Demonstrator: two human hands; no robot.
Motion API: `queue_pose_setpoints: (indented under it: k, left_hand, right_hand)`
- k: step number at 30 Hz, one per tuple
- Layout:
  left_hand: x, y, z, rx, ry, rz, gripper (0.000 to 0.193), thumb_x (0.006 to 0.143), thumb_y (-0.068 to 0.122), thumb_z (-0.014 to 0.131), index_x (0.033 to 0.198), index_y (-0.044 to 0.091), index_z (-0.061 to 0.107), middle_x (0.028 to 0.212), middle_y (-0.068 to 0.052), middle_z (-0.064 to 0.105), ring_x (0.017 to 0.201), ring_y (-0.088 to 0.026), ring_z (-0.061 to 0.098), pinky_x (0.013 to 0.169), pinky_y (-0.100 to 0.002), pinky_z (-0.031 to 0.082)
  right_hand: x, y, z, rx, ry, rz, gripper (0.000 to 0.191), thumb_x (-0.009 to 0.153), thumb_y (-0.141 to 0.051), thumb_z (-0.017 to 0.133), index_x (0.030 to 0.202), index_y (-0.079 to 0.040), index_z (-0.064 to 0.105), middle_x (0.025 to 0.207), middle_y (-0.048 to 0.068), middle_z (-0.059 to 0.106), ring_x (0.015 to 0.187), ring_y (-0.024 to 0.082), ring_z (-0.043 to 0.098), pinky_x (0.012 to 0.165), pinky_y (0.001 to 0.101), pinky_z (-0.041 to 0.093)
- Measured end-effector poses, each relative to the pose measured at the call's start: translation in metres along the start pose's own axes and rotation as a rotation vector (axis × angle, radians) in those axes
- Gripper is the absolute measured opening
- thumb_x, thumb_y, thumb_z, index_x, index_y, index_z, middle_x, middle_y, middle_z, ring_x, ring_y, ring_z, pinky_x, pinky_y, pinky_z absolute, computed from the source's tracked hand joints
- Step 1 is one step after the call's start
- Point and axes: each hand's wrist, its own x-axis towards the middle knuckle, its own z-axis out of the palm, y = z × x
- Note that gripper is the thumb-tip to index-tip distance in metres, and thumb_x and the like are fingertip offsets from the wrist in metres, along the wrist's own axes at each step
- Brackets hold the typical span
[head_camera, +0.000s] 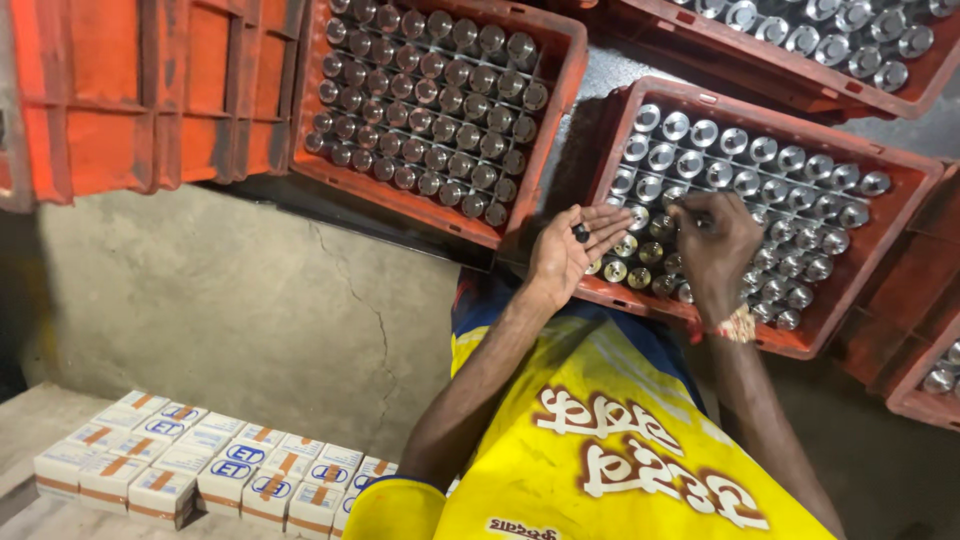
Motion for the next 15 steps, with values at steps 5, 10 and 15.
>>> queue_pose_setpoints:
  k: [5, 10, 15]
  left_hand:
    - [0.000, 0.004, 0.006, 0.000, -0.015, -0.009, 0.047, 0.112, 0.027, 0.037, 0.124, -0.014, 0.055, 0.133, -0.034, 0.060, 0.130, -0.040, 0.059, 0.119, -0.048, 0.045]
    - [0.001, 0.005, 0.005, 0.018, -0.029, 0.002, 0.047, 0.112, 0.027, 0.037, 0.125, -0.014, 0.056, 0.134, -0.034, 0.059, 0.130, -0.040, 0.059, 0.119, -0.048, 0.045]
    - [0.003, 0.007, 0.010, -0.042, -0.071, 0.027, 0.042, 0.112, 0.026, 0.040, 0.127, -0.010, 0.055, 0.139, -0.029, 0.060, 0.133, -0.037, 0.059, 0.120, -0.044, 0.046]
  right_hand:
    - [-0.002, 0.032, 0.017, -0.062, -0.041, -0.060, 0.016, 0.088, 0.000, 0.086, 0.091, 0.002, 0.071, 0.094, 0.011, 0.073, 0.087, 0.023, 0.070, 0.073, 0.0360, 0.058]
    - [-0.018, 0.025, 0.020, -0.307, -0.051, -0.297, 0.010, 0.091, 0.007, 0.068, 0.100, 0.004, 0.072, 0.111, 0.019, 0.075, 0.096, 0.026, 0.068, 0.080, 0.0356, 0.057]
    - [0.001, -0.003, 0.006, -0.292, -0.196, -0.219, 0.021, 0.084, 0.009, 0.067, 0.103, 0.004, 0.074, 0.108, 0.018, 0.072, 0.091, 0.028, 0.064, 0.078, 0.0382, 0.054]
